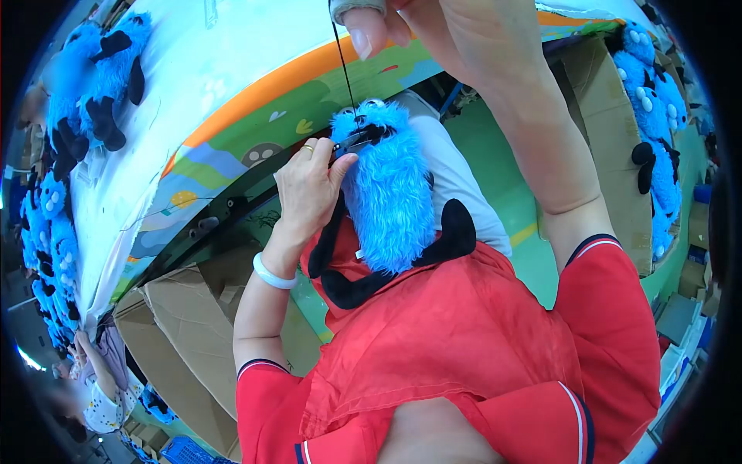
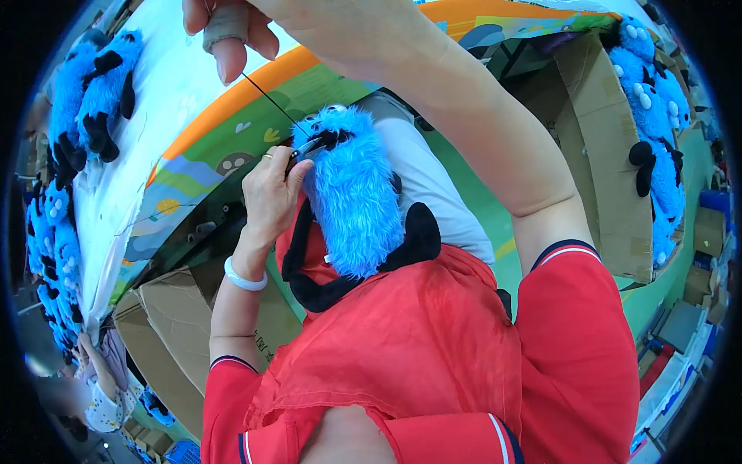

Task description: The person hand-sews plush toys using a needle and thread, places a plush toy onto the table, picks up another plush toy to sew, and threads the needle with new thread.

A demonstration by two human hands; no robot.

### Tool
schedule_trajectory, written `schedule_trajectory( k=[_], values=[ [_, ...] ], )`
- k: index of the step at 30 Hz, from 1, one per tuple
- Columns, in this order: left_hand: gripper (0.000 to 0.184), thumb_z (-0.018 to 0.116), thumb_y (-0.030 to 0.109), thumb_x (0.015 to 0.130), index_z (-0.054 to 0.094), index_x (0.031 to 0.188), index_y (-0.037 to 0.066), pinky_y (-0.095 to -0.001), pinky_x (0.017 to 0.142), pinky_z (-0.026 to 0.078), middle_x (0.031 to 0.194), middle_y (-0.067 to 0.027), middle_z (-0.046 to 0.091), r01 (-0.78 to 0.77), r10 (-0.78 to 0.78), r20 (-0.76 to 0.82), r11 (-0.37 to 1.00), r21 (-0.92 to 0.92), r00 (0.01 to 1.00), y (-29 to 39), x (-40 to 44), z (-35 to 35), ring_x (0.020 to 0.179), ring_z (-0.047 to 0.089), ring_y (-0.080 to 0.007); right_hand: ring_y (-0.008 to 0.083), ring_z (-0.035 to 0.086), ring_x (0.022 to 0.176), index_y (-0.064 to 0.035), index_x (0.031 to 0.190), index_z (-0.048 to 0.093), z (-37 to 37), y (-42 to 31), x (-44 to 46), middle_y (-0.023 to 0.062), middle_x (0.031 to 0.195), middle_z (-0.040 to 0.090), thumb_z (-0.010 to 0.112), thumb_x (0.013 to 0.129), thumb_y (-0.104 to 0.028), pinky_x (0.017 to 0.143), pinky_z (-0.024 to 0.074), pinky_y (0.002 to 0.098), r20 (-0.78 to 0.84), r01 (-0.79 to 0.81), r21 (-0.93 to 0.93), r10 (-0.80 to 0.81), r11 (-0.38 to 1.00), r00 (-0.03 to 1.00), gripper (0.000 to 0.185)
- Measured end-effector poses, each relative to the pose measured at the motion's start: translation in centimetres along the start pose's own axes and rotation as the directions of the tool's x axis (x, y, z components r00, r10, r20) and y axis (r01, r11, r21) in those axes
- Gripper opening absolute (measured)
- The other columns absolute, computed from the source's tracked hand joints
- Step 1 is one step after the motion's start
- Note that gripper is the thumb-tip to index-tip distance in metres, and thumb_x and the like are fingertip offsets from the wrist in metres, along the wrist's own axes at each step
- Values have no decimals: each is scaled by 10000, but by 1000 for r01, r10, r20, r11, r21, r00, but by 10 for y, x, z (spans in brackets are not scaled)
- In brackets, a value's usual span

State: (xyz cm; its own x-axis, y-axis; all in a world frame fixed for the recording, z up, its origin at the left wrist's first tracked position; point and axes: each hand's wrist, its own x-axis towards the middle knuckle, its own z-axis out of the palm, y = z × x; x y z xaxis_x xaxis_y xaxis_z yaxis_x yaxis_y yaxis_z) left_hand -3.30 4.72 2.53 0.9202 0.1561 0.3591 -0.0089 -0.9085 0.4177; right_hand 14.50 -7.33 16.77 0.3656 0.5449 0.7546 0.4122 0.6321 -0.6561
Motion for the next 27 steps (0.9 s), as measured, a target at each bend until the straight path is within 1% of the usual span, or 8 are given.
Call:
schedule_trajectory(
  k=[2, 12, 15, 17, 20, 22, 25, 27],
  values=[
    [211, 591, 236, 883, 511, 854, 43, -344, 541, 386, 723, -85, 524, -19, 14, 51, 995, 102, 999, -1, 0, 3, 566, 468, -245, 122, 513, 402, -22, 908, 472, 0, -1, 0, 93, 708, 592, 478, 960, -95, 358, 369, 169, -14, -8, -6, 8, 1000, 1000, 90],
    [264, 571, 274, 900, 495, 782, 50, -362, 519, 372, 658, -76, 503, -14, 13, 12, 997, 76, 1000, -7, -5, 14, 536, 458, -250, 115, 504, 421, -30, 911, 482, -10, -12, -5, 86, 721, 578, 480, 957, -99, 362, 370, 171, -167, -46, 40, 52, 998, 985, 83],
    [256, 595, 288, 884, 514, 776, 70, -343, 480, 377, 599, -61, 490, -45, 54, -125, 996, 73, 991, -7, 8, -1, 488, 473, -248, 113, 501, 427, -32, 912, 485, -30, -28, -12, 84, 724, 574, 481, 956, -100, 364, 370, 171, -326, -50, 98, 79, 994, 942, 81],
    [205, 597, 237, 885, 534, 787, 69, -362, 493, 388, 609, -63, 522, 78, -81, -287, 997, -23, 954, -4, 33, -29, 486, 486, -252, 112, 499, 431, -34, 912, 487, -41, -36, -21, 82, 727, 571, 481, 955, -100, 364, 371, 172, -401, -59, 115, 101, 992, 910, 80],
    [134, 589, 181, 883, 580, 899, 47, -351, 550, 425, 762, -98, 589, 254, -196, -310, 954, 159, 930, -22, 78, -62, 603, 543, -239, 110, 496, 437, -36, 913, 490, -51, -44, -41, 80, 730, 567, 481, 954, -101, 366, 371, 172, -479, -77, 113, 122, 991, 869, 78],
    [243, 594, 171, 873, 572, 1052, 7, -371, 670, 453, 932, -157, 583, 238, -52, -448, 899, 368, 892, -41, 104, -72, 771, 560, -269, 108, 494, 441, -38, 914, 492, -59, -47, -59, 79, 733, 564, 482, 954, -102, 367, 371, 173, -522, -94, 114, 140, 989, 842, 77],
    [382, 616, 181, 852, 527, 1163, -22, -393, 767, 441, 1010, -193, 544, 223, 289, -498, 639, 736, 818, -31, 103, -78, 867, 536, -317, 108, 504, 459, -50, 916, 499, -79, -46, -92, 62, 726, 558, 500, 952, -119, 374, 366, 179, -572, -145, 113, 184, 983, 800, 79],
    [400, 647, 177, 816, 531, 1148, -13, -407, 790, 426, 953, -188, 553, 136, 60, -417, 895, 425, 907, 4, 73, -71, 849, 531, -334, 109, 507, 463, -62, 909, 495, -89, -47, -117, 47, 719, 551, 501, 949, -117, 379, 360, 181, -639, -221, 102, 234, 970, 733, 69]
  ],
)
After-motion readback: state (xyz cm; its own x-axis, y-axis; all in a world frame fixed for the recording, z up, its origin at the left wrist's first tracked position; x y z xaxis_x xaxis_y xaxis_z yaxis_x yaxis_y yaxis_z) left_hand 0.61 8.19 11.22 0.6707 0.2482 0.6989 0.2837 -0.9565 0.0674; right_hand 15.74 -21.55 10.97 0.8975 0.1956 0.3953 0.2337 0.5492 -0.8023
